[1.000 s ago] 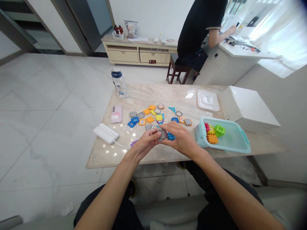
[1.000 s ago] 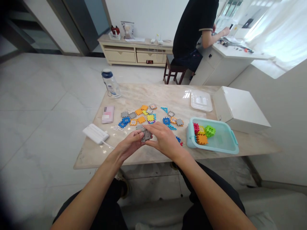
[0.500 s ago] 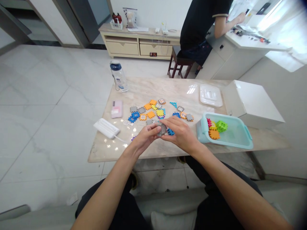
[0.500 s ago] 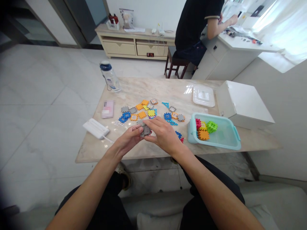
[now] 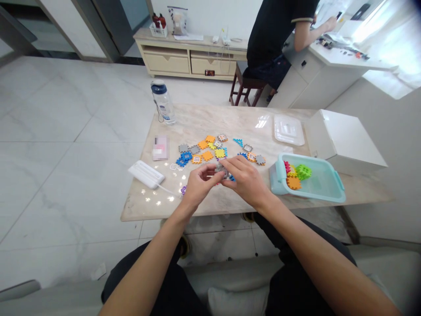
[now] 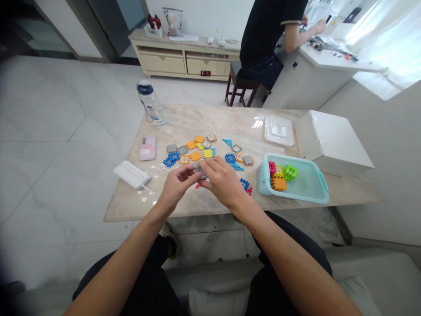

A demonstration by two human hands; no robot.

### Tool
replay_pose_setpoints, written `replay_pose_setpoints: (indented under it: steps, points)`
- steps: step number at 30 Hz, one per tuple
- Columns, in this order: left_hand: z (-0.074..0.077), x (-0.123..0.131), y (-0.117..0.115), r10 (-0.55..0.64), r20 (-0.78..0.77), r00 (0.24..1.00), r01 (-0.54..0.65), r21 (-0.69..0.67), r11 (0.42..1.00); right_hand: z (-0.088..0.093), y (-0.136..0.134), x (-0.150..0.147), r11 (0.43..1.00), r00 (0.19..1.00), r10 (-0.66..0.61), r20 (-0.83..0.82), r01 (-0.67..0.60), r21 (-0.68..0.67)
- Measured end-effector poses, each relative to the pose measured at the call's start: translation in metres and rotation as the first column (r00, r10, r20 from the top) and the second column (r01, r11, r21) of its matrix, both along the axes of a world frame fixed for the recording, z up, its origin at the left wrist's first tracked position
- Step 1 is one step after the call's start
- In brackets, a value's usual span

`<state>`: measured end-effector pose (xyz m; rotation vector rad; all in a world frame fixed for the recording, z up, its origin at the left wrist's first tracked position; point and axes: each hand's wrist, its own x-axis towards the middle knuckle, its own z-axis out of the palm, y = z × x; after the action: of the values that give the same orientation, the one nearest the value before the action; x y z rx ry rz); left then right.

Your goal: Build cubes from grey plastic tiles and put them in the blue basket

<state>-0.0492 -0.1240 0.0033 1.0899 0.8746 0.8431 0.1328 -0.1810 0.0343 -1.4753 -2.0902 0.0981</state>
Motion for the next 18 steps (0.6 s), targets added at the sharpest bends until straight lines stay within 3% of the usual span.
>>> replay_pose_setpoints:
  steps: [4,9,13,18]
  points:
    - [-0.005,0.001,-0.005,0.135,-0.134,0.982,-0.122,0.095,0.988,-0.001,0.000,-0.009,0.998,0.992,-0.048,0.120,0.052,-0.033]
    - [-0.006,-0.005,-0.003,0.117,-0.096,0.989,-0.115,0.022,0.993,0.004,-0.001,-0.013,0.993,0.995,-0.068,0.079,0.075,-0.093]
    - [-0.003,-0.012,0.000,0.122,-0.104,0.987,-0.124,-0.019,0.992,0.005,-0.001,-0.004,0.992,1.000,-0.015,0.009,0.016,-0.125]
    - [-0.003,-0.015,-0.001,0.120,-0.145,0.982,-0.123,-0.013,0.992,0.004,0.000,0.002,0.986,0.997,-0.001,0.077,0.014,-0.164]
